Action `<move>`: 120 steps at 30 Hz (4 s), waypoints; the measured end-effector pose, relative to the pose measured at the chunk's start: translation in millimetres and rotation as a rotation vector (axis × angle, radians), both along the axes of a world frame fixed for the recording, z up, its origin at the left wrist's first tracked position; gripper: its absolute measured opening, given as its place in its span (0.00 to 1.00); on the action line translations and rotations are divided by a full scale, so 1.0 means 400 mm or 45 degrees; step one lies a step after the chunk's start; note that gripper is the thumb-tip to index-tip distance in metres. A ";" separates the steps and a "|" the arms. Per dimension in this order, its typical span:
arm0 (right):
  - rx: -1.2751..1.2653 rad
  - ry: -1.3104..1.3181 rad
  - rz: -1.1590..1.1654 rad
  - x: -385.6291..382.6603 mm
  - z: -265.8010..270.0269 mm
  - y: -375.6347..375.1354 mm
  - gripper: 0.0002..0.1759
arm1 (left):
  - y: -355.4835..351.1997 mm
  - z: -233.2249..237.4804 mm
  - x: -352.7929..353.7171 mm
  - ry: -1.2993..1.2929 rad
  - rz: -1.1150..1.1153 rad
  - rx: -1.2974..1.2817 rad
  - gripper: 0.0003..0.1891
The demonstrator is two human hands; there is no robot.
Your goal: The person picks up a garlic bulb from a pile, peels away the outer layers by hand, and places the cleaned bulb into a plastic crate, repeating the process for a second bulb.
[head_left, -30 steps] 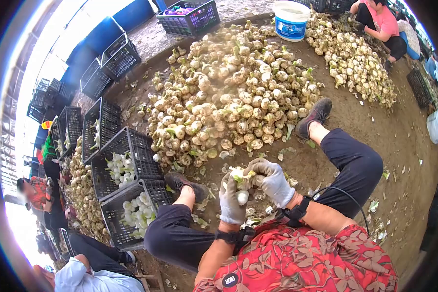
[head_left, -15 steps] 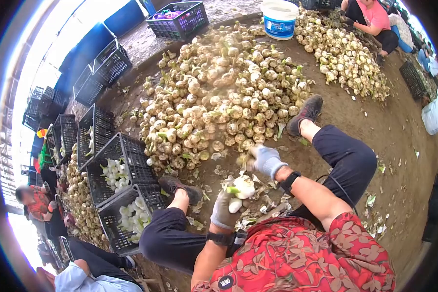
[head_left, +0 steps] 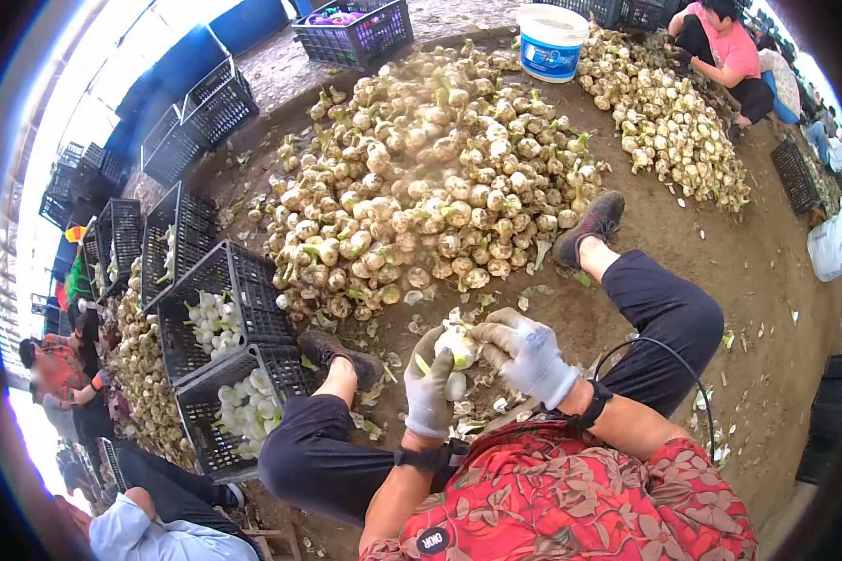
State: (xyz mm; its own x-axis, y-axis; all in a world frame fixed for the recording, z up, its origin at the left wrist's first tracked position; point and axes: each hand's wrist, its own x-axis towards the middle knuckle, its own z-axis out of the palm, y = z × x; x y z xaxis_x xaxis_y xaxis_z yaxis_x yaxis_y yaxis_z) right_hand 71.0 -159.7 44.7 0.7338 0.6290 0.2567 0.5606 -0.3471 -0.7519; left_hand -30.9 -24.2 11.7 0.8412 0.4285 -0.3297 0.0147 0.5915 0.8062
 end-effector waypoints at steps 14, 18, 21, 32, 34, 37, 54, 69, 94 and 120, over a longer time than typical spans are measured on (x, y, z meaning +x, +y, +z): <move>-0.037 -0.265 0.103 0.026 -0.022 0.008 0.08 | 0.017 0.026 -0.023 -0.003 -0.146 0.014 0.33; 0.054 0.075 0.340 0.065 -0.038 0.008 0.08 | 0.026 0.072 -0.029 -0.097 -0.395 -0.075 0.49; 0.107 0.141 0.422 0.074 -0.063 0.024 0.08 | 0.010 0.077 -0.020 -0.139 -0.519 -0.183 0.58; 0.029 1.048 0.509 0.106 -0.037 -0.041 0.31 | 0.031 0.025 -0.013 0.045 -0.395 0.154 0.18; 0.095 0.921 0.630 0.085 0.012 -0.036 0.33 | 0.034 0.010 -0.006 0.064 -0.333 0.130 0.18; 0.152 0.680 0.684 0.051 -0.007 -0.020 0.31 | 0.029 0.001 0.005 0.049 -0.260 0.062 0.17; 0.736 1.405 0.327 0.070 -0.051 -0.022 0.23 | -0.003 0.002 0.051 -0.033 0.247 0.548 0.15; 0.927 1.649 0.054 0.083 -0.080 -0.036 0.19 | 0.001 -0.002 -0.015 0.525 -1.437 1.806 0.15; 0.484 1.046 0.197 -0.013 -0.078 0.041 0.29 | -0.009 0.053 -0.018 -0.017 0.033 -0.340 0.19; -0.145 0.241 -0.196 0.020 -0.117 0.057 0.06 | -0.003 0.018 -0.051 -0.386 -0.049 -0.379 0.27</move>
